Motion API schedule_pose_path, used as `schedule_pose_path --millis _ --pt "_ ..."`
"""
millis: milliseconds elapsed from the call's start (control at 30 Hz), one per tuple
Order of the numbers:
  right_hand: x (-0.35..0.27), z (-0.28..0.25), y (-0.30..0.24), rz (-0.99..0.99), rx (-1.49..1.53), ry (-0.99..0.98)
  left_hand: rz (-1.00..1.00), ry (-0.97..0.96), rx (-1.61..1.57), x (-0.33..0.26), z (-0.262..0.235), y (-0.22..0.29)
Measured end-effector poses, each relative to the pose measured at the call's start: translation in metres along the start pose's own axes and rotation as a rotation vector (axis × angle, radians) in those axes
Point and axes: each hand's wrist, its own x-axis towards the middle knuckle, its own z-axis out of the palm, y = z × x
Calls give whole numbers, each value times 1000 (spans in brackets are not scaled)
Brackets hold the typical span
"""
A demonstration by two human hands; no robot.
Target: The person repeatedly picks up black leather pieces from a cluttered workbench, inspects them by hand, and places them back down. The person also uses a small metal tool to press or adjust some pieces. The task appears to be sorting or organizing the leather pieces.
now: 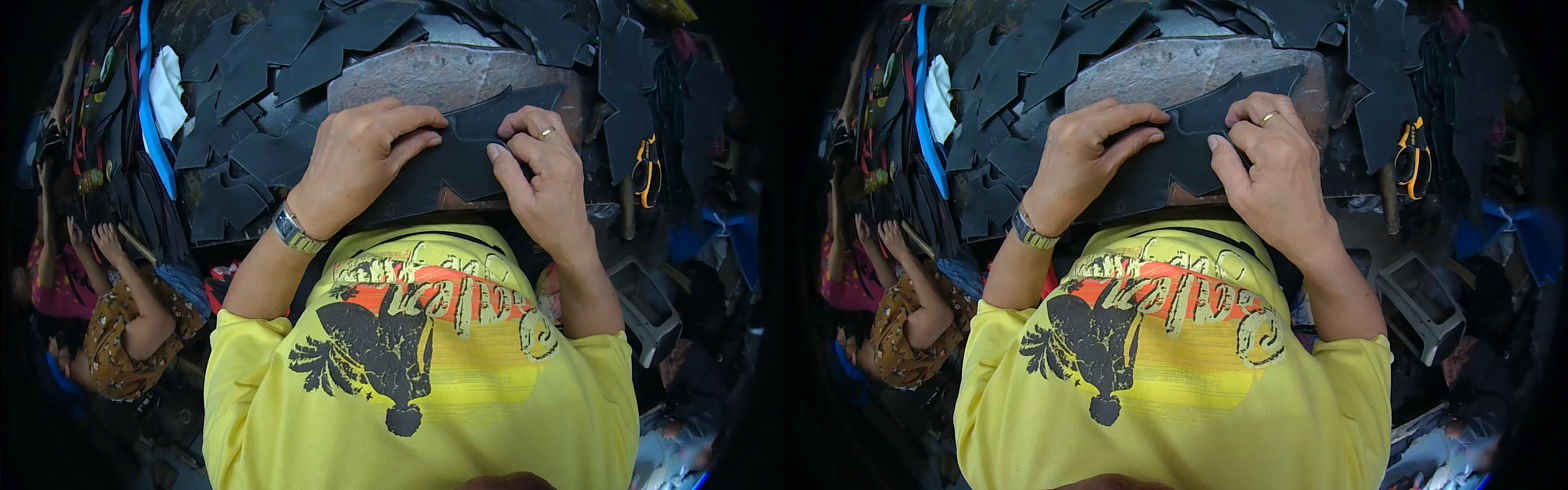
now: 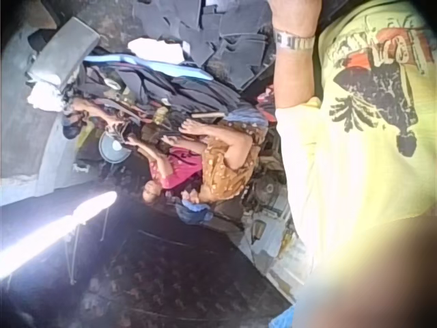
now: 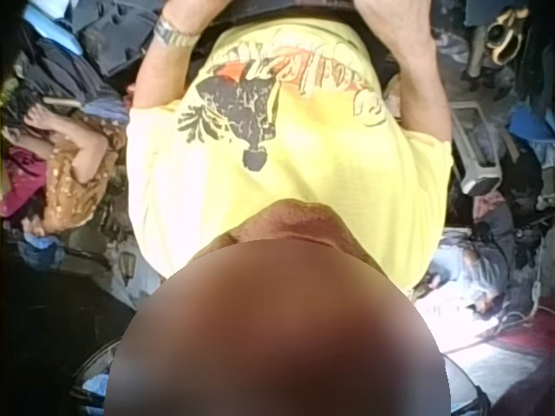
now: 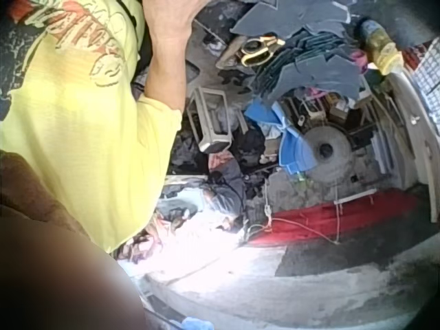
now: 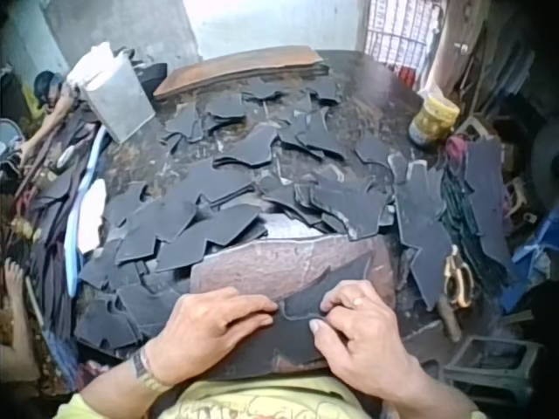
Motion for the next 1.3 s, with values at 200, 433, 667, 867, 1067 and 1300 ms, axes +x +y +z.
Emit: schedule_pose_path --millis 200,433,667,867,1067,1300 --pt "1 2 0 -16 -44 -6 -15 -21 55 1 0 2" --pt "1 4 -2 -19 -90 -3 36 -35 132 -3 3 6" --pt "2 0 0 -10 -78 -44 255 -114 211 -13 0 -6" --pt "2 1 -2 -28 -156 -31 296 -196 334 -17 -8 -6" --pt "-1 -6 -12 11 -447 -109 304 -192 276 6 -6 -8" --pt "-19 -16 -22 134 -200 -98 103 -319 -486 37 3 -10"
